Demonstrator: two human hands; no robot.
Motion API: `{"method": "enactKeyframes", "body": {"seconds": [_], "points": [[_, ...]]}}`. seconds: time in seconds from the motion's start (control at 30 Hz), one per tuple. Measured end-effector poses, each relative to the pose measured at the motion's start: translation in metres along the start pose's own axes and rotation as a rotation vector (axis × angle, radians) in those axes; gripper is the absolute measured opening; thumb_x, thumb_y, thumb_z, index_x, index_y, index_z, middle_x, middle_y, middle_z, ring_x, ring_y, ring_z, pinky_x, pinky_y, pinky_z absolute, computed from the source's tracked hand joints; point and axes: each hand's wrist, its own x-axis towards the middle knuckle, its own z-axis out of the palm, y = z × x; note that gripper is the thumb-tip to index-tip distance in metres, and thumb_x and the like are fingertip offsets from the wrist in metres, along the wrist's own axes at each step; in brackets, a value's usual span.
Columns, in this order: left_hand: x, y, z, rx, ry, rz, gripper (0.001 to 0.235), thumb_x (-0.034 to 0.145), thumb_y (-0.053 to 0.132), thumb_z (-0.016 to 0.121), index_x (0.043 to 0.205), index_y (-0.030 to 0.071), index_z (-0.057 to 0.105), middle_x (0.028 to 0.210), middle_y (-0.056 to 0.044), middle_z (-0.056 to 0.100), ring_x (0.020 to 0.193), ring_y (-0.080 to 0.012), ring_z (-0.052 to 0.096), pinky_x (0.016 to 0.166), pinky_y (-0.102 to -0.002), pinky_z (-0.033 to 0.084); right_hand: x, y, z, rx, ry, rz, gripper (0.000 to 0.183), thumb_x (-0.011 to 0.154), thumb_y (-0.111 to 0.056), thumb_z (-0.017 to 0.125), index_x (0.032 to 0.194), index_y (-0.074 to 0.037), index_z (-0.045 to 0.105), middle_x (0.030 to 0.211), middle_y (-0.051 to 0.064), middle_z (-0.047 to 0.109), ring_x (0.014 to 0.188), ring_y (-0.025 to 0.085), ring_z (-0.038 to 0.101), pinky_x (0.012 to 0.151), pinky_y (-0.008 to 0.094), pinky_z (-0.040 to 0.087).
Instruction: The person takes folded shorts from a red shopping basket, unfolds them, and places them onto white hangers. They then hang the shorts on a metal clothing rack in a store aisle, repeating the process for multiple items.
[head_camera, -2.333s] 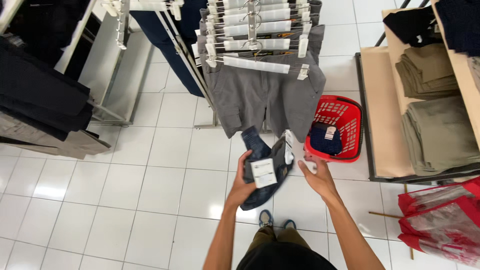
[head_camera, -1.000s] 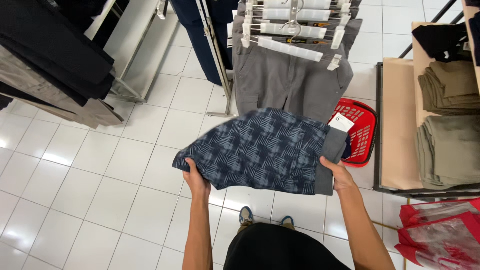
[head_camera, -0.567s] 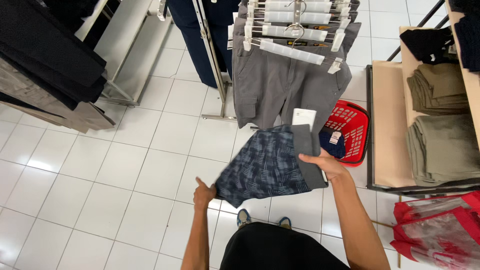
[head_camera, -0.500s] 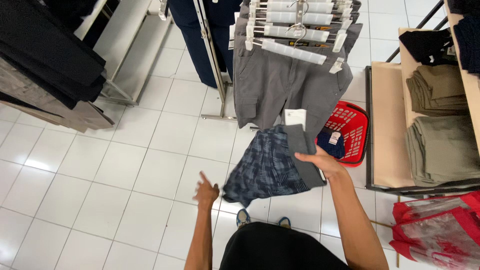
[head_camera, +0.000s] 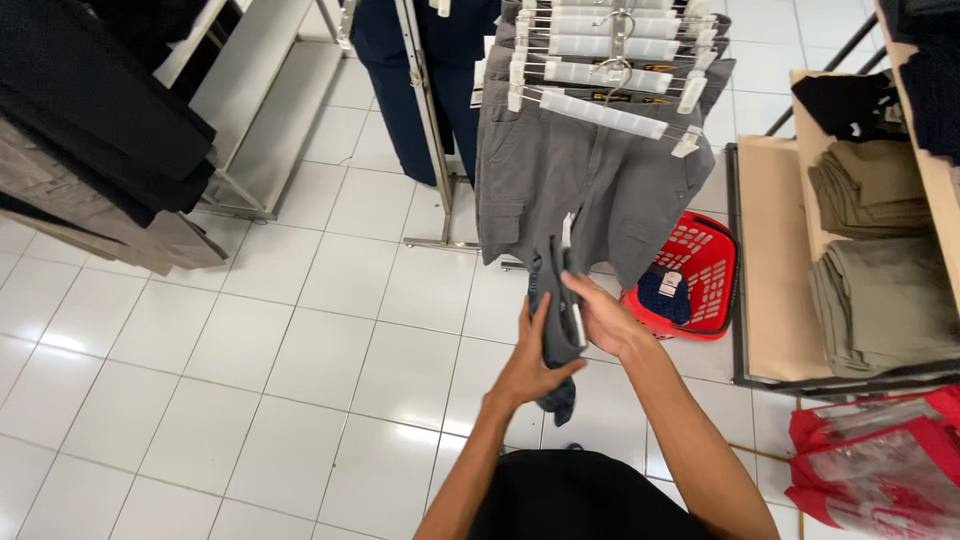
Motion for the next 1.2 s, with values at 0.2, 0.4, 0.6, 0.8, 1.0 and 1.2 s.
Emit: {"method": "enactKeyframes", "body": {"seconds": [0.2, 0.4, 0.6, 0.8, 1.0, 1.2], "points": [[0.004, -0.032, -0.032, -0.277, 0.094, 0.242, 0.075, 0.087, 0.012, 0.084, 0.156, 0.006, 0.055, 0.149, -0.020, 0.064, 0.145, -0.0337, 0.058, 0.123, -0.052, 0.042, -0.054, -0.013, -0.015, -0.040, -0.225, -0.063, 0.052, 0.106, -0.023, 0.054, 0.157, -0.018, 0.055, 0.149, 0.014, 0.065, 0.125, 0.036, 0.070, 0.099, 0.055, 0.059], [0.008, -0.082, -0.072, -0.516, 0.305, -0.124, 0.059, 0.073, 0.005, 0.076, 0.132, 0.001, 0.069, 0.106, -0.011, 0.068, 0.097, -0.0254, 0.062, 0.089, -0.042, 0.053, -0.033, -0.022, -0.074, -0.375, -0.068, -0.143, 0.047, 0.096, -0.001, 0.070, 0.141, -0.006, 0.063, 0.134, 0.011, 0.071, 0.114, 0.028, 0.072, 0.094, 0.046, 0.063], [0.017, -0.085, -0.116, -0.887, 0.093, -0.125, 0.075, 0.062, 0.000, 0.061, 0.136, 0.006, 0.067, 0.104, -0.013, 0.065, 0.090, -0.0291, 0.067, 0.081, -0.036, 0.056, -0.085, -0.064, 0.028, -0.336, -0.267, -0.123, 0.068, 0.085, 0.006, 0.070, 0.152, 0.001, 0.061, 0.146, 0.029, 0.069, 0.136, 0.046, 0.064, 0.113, 0.064, 0.052], [0.013, -0.078, -0.135, -0.888, 0.214, -0.053, 0.067, 0.064, -0.001, 0.063, 0.130, 0.004, 0.069, 0.101, -0.011, 0.066, 0.086, -0.0273, 0.067, 0.077, -0.034, 0.058, -0.036, -0.082, -0.017, -0.155, -0.455, -0.635, 0.053, 0.100, -0.038, 0.065, 0.146, -0.012, 0.062, 0.160, 0.026, 0.060, 0.143, 0.047, 0.062, 0.114, 0.060, 0.053], [0.025, -0.068, -0.153, -0.852, 0.364, -0.008, 0.057, 0.066, -0.003, 0.064, 0.122, 0.006, 0.068, 0.100, -0.012, 0.069, 0.084, -0.0257, 0.067, 0.077, -0.035, 0.057, -0.024, -0.022, 0.009, -0.611, 0.049, -0.852, 0.026, 0.100, 0.000, 0.079, 0.126, 0.001, 0.079, 0.112, 0.015, 0.074, 0.100, 0.021, 0.078, 0.091, 0.032, 0.063], [0.041, -0.054, -0.148, -0.911, 0.290, -0.030, 0.061, 0.061, -0.004, 0.064, 0.121, 0.006, 0.072, 0.097, -0.015, 0.073, 0.081, -0.0288, 0.071, 0.071, -0.036, 0.058, -0.020, 0.009, 0.018, -0.969, -0.082, -1.204, 0.021, 0.085, -0.009, 0.087, 0.067, -0.017, 0.081, 0.100, 0.003, 0.077, 0.096, 0.023, 0.065, 0.091, 0.035, 0.049]]}}
